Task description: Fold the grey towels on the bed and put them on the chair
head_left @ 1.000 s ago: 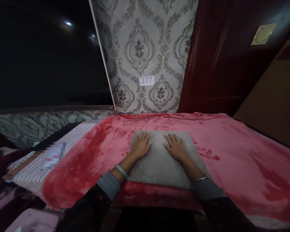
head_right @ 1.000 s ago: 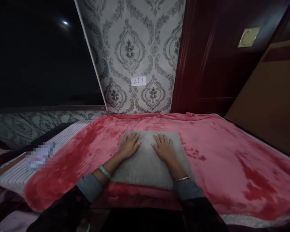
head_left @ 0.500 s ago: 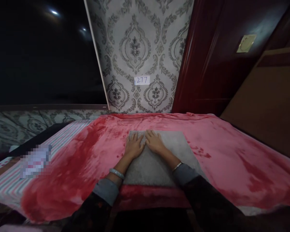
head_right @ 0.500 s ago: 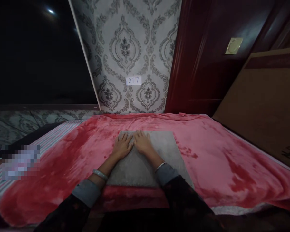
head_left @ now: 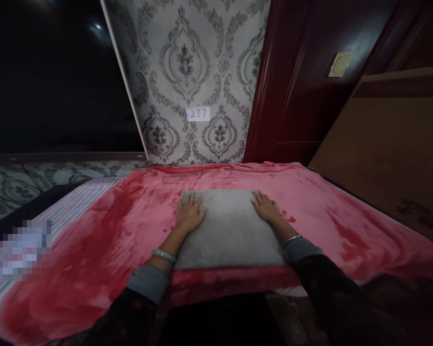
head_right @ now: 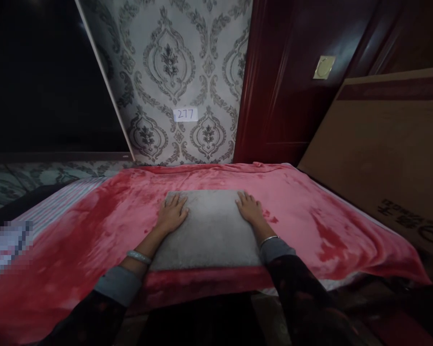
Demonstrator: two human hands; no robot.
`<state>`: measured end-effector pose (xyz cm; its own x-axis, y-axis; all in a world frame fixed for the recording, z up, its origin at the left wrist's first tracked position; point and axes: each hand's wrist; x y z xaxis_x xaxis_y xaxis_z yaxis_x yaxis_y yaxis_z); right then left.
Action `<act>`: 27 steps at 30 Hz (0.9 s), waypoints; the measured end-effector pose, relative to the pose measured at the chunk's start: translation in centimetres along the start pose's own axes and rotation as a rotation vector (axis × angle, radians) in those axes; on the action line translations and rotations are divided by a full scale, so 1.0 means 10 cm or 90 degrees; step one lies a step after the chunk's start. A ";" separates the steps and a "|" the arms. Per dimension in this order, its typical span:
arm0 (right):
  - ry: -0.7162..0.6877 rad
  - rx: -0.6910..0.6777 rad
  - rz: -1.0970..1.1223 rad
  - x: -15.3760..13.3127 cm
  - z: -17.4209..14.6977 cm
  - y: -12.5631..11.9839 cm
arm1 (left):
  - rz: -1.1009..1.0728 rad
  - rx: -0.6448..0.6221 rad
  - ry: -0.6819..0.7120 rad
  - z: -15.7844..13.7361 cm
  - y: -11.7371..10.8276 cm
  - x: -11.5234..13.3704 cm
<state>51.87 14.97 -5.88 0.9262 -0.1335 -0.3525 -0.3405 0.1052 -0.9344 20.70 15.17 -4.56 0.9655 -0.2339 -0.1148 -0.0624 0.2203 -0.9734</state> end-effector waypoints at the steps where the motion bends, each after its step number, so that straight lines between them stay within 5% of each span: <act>1: 0.024 -0.007 0.006 0.05 -0.03 -0.05 | 0.001 0.000 -0.001 0.00 0.00 0.00; 5: 0.045 0.029 -0.005 -0.03 -0.25 -0.17 | 0.003 -0.004 -0.003 0.00 -0.02 0.01; 10: -0.210 0.022 -0.001 -0.62 -0.79 0.09 | 0.004 -0.007 0.004 -0.01 -0.03 0.02; 14: -0.265 -0.030 -0.008 -0.81 -1.10 0.33 | 0.010 0.001 0.003 -0.03 -0.04 0.03; 27: -0.093 0.075 -0.004 0.33 -1.20 0.28 | -0.009 -0.018 0.035 0.00 -0.03 0.03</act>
<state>51.99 2.99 -10.25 0.9450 0.0097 -0.3269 -0.3209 0.2206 -0.9211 21.01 15.06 -4.24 0.9512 -0.2880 -0.1107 -0.0567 0.1895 -0.9802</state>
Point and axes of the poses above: each hand's wrist, its own z-axis towards the middle knuckle, its own y-axis out of the palm, x = y × z, and after that the axes turned 11 degrees about z, right-handed
